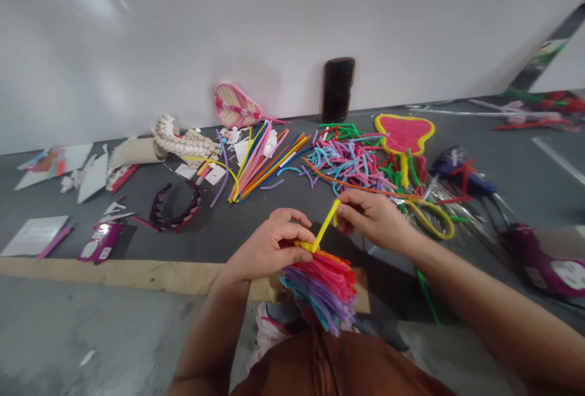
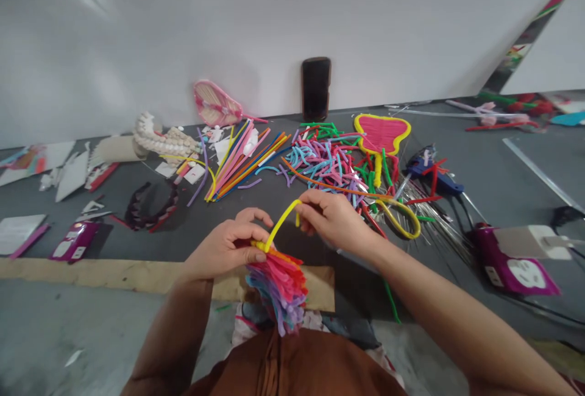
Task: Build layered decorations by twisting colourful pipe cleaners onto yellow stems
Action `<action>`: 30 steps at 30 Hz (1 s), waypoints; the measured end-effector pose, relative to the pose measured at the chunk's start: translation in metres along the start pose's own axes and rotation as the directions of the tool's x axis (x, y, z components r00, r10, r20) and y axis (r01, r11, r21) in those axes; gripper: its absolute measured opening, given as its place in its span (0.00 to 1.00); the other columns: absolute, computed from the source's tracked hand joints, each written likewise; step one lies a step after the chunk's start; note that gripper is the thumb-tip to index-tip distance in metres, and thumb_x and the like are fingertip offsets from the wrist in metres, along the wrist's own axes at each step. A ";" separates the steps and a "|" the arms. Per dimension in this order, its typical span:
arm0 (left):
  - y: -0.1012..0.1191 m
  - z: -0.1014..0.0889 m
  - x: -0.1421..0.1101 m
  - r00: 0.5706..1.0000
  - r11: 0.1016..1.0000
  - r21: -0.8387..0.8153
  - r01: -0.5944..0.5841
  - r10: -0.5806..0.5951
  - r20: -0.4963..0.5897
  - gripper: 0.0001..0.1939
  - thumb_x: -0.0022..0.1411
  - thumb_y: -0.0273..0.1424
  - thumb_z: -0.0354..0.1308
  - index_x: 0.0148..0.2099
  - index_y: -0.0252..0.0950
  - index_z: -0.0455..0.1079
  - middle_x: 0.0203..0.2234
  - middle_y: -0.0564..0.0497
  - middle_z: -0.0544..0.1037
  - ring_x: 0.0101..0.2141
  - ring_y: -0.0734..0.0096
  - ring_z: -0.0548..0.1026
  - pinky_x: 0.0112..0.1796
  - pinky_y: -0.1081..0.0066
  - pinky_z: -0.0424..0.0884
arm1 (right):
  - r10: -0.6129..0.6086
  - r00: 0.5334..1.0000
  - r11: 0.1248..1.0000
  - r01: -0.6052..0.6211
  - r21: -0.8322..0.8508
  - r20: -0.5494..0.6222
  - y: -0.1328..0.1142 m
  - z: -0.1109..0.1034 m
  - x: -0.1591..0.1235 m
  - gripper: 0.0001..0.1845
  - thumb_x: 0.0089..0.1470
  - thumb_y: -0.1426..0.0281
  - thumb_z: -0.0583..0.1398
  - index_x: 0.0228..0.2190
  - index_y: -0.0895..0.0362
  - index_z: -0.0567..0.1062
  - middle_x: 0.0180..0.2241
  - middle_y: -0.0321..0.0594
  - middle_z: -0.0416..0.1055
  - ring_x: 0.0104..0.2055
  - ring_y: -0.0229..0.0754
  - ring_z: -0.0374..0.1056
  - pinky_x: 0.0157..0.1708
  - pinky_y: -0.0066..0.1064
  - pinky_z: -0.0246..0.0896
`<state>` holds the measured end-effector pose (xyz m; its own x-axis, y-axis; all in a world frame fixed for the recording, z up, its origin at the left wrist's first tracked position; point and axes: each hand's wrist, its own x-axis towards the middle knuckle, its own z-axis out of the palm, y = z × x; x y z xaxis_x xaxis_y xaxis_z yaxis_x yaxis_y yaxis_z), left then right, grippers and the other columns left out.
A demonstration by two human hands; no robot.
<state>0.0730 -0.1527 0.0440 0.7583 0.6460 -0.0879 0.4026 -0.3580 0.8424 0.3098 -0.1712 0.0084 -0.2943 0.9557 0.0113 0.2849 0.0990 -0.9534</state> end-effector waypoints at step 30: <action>0.004 0.005 -0.003 0.997 0.997 -0.067 0.044 -0.048 -0.059 0.05 0.54 0.30 0.65 0.34 0.36 0.76 0.39 0.49 0.74 0.45 0.66 0.71 0.50 0.67 0.65 | 0.404 0.900 0.414 -0.340 0.845 0.164 -0.022 0.058 -0.033 0.19 0.39 0.62 0.73 0.24 0.59 0.72 0.25 0.33 0.72 0.25 0.33 0.66 0.28 0.25 0.61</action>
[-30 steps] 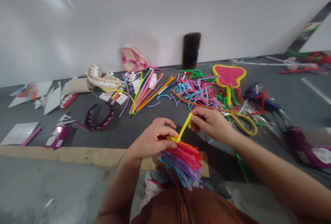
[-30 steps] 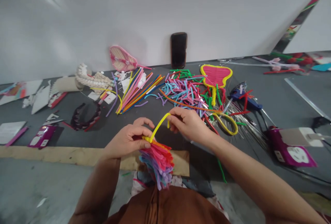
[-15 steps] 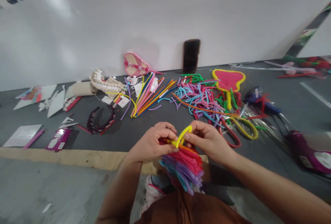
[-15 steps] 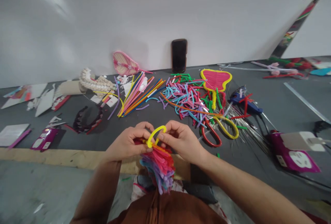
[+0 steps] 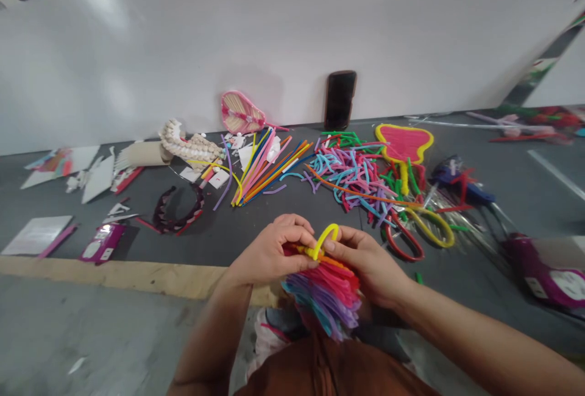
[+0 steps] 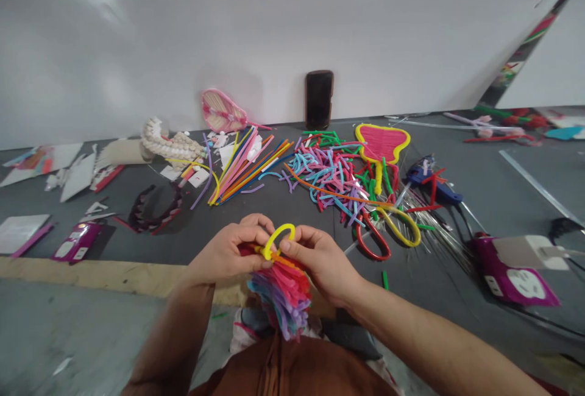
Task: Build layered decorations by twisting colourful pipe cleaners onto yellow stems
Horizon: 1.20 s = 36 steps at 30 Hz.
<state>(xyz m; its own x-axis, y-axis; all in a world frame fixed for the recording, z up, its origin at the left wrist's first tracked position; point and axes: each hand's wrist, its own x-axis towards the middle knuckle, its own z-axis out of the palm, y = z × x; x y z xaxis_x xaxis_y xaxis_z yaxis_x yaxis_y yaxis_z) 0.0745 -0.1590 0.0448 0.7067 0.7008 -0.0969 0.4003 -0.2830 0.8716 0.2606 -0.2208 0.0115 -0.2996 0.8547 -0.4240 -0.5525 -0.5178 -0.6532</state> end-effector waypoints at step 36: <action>-0.002 0.016 0.010 0.985 0.998 -0.027 0.057 -0.061 -0.160 0.15 0.52 0.28 0.61 0.44 0.36 0.73 0.29 0.55 0.78 0.30 0.72 0.75 0.38 0.72 0.68 | -0.212 0.503 -0.675 0.545 -0.498 0.838 -0.018 0.031 -0.044 0.10 0.60 0.77 0.54 0.32 0.61 0.75 0.31 0.44 0.77 0.30 0.42 0.70 0.31 0.36 0.61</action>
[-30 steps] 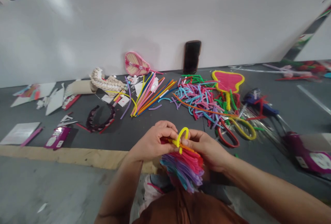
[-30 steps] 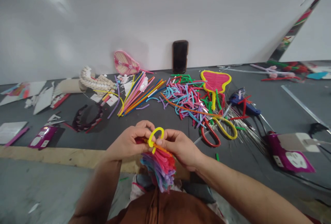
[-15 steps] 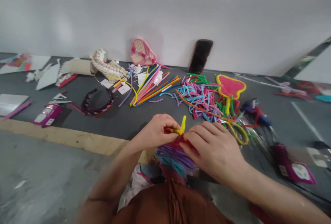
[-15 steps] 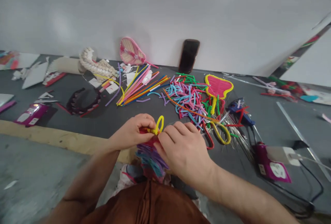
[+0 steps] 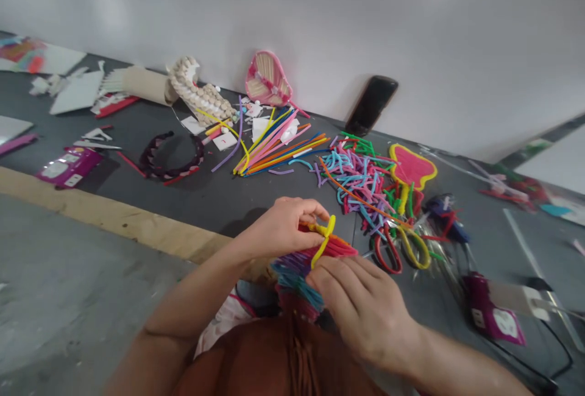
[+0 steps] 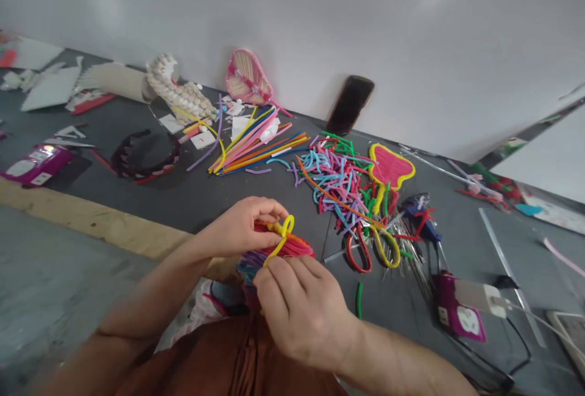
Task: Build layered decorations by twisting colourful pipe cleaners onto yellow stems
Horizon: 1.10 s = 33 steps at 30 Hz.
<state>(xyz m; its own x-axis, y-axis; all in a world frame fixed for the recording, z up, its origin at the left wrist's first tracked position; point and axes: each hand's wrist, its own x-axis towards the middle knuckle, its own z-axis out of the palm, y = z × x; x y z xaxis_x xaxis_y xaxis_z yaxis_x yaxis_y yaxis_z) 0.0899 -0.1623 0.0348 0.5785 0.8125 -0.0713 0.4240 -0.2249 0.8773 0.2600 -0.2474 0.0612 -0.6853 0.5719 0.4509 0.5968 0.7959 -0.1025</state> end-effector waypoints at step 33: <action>0.001 -0.007 -0.004 0.990 0.972 0.190 -0.138 0.129 0.057 0.06 0.57 0.36 0.64 0.38 0.44 0.77 0.38 0.54 0.77 0.49 0.61 0.69 0.55 0.56 0.49 | 0.735 0.678 0.447 -0.468 0.762 -0.014 0.092 -0.010 0.026 0.11 0.58 0.59 0.60 0.31 0.54 0.72 0.24 0.36 0.74 0.25 0.38 0.72 0.28 0.29 0.70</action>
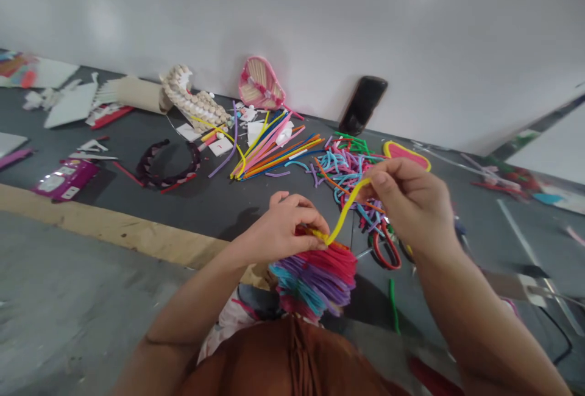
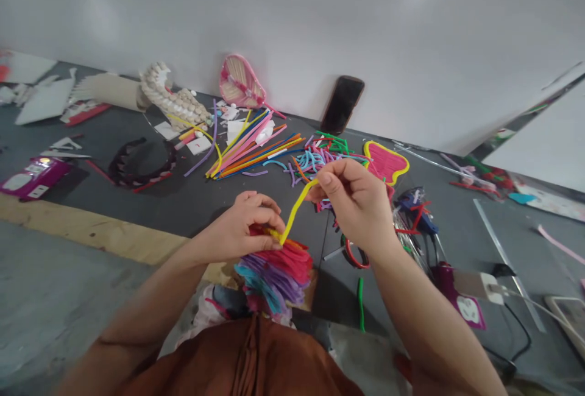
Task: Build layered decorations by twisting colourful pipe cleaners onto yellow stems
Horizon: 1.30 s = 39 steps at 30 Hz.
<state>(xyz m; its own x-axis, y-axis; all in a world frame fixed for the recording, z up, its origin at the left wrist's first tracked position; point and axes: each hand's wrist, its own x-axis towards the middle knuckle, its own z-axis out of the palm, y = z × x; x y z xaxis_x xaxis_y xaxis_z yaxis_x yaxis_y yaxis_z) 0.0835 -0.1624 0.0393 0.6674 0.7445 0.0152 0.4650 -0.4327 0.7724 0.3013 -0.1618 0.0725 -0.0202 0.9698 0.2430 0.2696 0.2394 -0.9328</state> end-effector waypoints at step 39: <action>0.003 -0.008 0.001 0.990 0.998 -0.008 0.065 -0.064 0.126 0.06 0.56 0.31 0.61 0.37 0.38 0.77 0.34 0.52 0.73 0.44 0.65 0.69 0.52 0.63 0.58 | 0.369 0.875 0.761 -0.477 0.439 0.312 0.032 0.026 -0.043 0.16 0.45 0.61 0.69 0.26 0.57 0.71 0.22 0.34 0.74 0.25 0.34 0.72 0.27 0.26 0.70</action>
<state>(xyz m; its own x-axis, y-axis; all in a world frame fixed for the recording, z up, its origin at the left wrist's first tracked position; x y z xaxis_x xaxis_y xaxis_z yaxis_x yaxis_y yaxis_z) 0.0809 -0.1587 0.0470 0.7044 0.7006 -0.1143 0.5030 -0.3790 0.7768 0.2861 -0.1944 0.0250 -0.2183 0.9520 -0.2146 -0.2081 -0.2603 -0.9428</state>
